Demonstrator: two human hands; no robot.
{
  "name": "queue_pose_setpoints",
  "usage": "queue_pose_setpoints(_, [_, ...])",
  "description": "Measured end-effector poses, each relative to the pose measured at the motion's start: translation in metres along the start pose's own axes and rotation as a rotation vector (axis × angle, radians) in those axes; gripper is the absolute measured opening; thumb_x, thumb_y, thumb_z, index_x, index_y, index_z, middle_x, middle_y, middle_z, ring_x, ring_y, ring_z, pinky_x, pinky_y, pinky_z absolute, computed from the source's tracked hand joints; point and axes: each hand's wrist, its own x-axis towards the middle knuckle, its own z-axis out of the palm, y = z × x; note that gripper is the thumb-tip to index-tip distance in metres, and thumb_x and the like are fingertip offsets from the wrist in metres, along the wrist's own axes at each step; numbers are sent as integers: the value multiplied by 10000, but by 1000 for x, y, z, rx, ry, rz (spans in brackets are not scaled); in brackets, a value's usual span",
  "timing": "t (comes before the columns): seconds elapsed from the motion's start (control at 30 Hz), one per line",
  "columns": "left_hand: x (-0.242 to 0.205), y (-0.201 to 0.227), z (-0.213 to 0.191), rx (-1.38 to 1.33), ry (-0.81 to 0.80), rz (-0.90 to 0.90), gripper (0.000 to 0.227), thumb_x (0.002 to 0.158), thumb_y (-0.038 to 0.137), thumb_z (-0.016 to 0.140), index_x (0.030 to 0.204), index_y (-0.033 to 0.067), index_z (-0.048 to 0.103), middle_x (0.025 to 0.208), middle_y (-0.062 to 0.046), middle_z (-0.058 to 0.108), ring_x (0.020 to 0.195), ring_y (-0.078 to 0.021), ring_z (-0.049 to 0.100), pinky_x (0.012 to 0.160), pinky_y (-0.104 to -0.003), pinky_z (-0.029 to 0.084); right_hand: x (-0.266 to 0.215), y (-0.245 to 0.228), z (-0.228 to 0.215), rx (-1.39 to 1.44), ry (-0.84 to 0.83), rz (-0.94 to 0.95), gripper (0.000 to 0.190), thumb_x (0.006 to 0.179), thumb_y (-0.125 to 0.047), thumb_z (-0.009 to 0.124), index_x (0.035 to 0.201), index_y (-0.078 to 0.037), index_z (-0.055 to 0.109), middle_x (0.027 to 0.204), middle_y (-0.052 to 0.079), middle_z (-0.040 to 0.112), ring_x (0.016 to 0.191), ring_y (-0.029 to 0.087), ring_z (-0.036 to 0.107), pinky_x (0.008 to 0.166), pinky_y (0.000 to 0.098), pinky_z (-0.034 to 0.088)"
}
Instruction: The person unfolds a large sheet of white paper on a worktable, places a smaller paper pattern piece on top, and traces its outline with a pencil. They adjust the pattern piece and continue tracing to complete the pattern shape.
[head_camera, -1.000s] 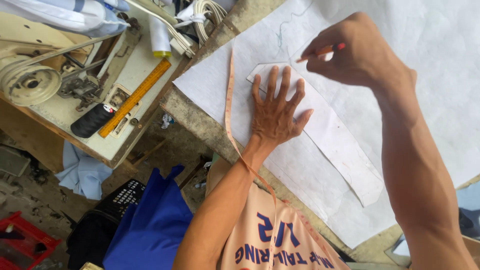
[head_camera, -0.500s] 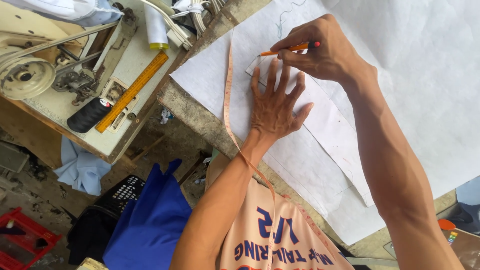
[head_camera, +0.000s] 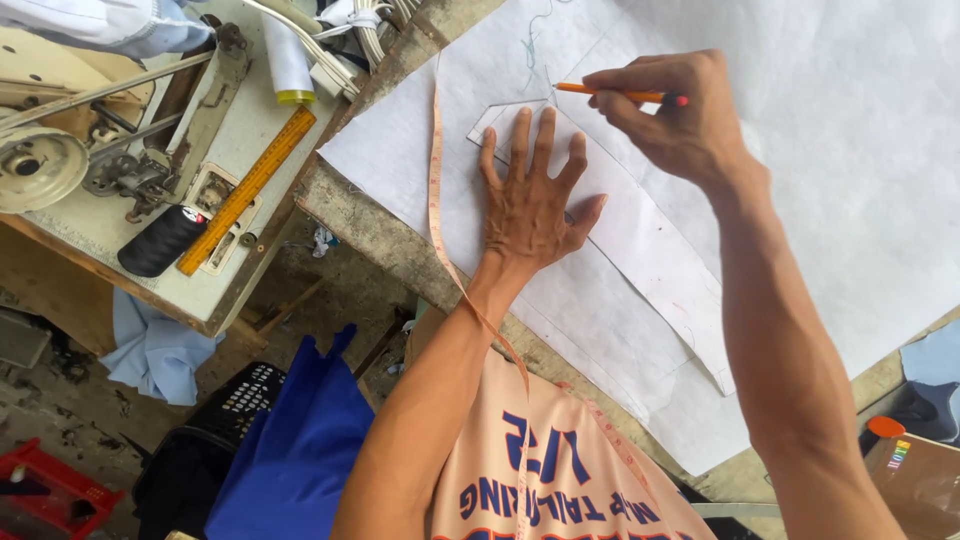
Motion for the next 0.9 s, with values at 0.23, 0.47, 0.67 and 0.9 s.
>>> queue_pose_setpoints(0.23, [-1, 0, 5, -41, 7, -14, 611, 957, 597, 518, 1383, 162, 560, 1564, -211, 397, 1496, -420, 304, 1190, -699, 234, -11, 6, 21, 0, 53, -141, 209, 977, 51, 634, 1080, 38, 815, 901, 125, 768, 721, 178, 671, 636, 278, 460])
queue_pose_setpoints(0.47, [1, 1, 1, -15, 39, 10, 617, 1008, 601, 389, 1378, 150, 590, 1555, -201, 411, 1486, -414, 309, 1186, -690, 240, -30, 4, 4, -49, -17, -201, 174, 1023, 6, 657, 1080, 71, 808, 867, 132, 751, 586, 182, 601, 527, 289, 406])
queue_pose_setpoints(0.67, [-1, -1, 4, -12, -30, 14, 647, 950, 608, 605, 1409, 154, 548, 1587, -201, 362, 1500, -425, 277, 1192, -704, 229, -131, 8, -38, -258, -208, 143, 160, 999, -116, 652, 862, -92, 731, 656, 11, 657, 479, 164, 522, 554, 330, 396])
queue_pose_setpoints(0.9, [-2, -2, 8, -11, 1, 40, 639, 927, 603, 643, 1373, 156, 548, 1555, -195, 406, 1482, -424, 311, 1179, -699, 241, -253, -21, -62, -468, -60, 565, 217, 992, -101, 625, 863, -125, 798, 848, -12, 753, 577, 167, 582, 560, 321, 390])
